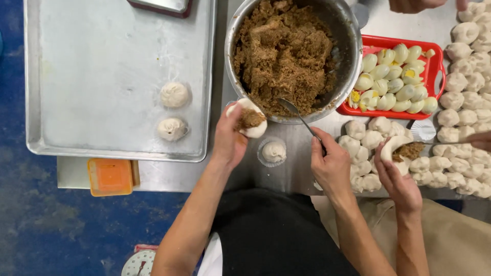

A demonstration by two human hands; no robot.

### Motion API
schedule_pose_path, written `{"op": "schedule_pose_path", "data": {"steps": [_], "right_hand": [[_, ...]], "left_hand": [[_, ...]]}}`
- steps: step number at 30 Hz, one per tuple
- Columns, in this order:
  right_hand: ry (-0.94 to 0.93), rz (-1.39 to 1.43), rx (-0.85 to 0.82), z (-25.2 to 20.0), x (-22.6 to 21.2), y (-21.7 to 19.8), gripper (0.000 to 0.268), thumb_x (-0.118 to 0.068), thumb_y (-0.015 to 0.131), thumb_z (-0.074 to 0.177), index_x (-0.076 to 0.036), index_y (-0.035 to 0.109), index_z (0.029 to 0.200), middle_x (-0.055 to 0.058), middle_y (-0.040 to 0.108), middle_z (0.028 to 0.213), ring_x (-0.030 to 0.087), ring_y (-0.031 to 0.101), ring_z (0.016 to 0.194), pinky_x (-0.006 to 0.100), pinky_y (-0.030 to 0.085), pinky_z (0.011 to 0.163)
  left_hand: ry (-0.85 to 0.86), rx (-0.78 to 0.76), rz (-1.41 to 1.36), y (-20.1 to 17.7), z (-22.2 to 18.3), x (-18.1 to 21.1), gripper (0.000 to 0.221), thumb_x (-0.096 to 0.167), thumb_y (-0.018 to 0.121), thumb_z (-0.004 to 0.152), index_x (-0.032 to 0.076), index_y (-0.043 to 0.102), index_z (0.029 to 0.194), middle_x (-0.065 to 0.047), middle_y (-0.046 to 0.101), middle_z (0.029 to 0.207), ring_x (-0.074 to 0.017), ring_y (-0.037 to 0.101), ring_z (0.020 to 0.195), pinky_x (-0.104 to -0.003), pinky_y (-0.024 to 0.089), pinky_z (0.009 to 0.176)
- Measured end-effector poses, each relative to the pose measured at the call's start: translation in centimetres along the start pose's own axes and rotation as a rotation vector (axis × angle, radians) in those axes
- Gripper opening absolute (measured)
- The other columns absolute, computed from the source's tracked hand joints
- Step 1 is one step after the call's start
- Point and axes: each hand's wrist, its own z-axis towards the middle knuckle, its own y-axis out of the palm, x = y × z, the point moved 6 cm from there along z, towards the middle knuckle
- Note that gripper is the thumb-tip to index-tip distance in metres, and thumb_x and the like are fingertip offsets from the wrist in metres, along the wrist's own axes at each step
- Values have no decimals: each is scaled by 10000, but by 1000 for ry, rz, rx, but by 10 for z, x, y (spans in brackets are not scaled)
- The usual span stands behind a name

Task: The recorder prepares stuffed buns by flattening dough balls and filling them with a meat mixture and hard-boiled egg pieces.

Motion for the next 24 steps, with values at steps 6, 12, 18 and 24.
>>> {"op": "schedule_pose_path", "data": {"steps": [6, 12, 18, 24], "right_hand": [[-166, -97, 22, 17, -19, 16, 263, -120, 623, 987, -79, 721, 1227, 177, 743, 965, 273, 706, 702, 373, 550, 656], [-209, -139, -126, 35, -22, 41, 254, -122, 648, 1000, -86, 762, 1224, 181, 725, 854, 329, 685, 729, 409, 531, 656], [88, 23, -185, 18, -19, 29, 310, -140, 630, 995, -125, 736, 1285, 109, 649, 670, 243, 568, 567, 386, 454, 537], [-287, -144, -62, -18, -29, 29, 404, -97, 644, 987, -99, 661, 1391, 97, 624, 817, 208, 597, 637, 352, 493, 598]], "left_hand": [[20, 73, 27, -40, -9, 11, 288, 197, 605, 1018, 75, 602, 1278, -69, 683, 1167, -208, 681, 1080, -411, 577, 929], [-8, 67, 64, -45, -1, -12, 217, 181, 587, 1053, 64, 593, 1235, -92, 677, 1140, -226, 679, 1054, -431, 577, 899], [-111, -86, -102, -8, 15, -28, 308, 243, 447, 1078, 29, 573, 1260, -111, 688, 1165, -226, 686, 1075, -408, 590, 952], [-46, -31, -193, 20, 29, -13, 334, 246, 528, 1044, 4, 557, 1271, -125, 676, 1172, -231, 698, 1063, -404, 604, 944]]}}
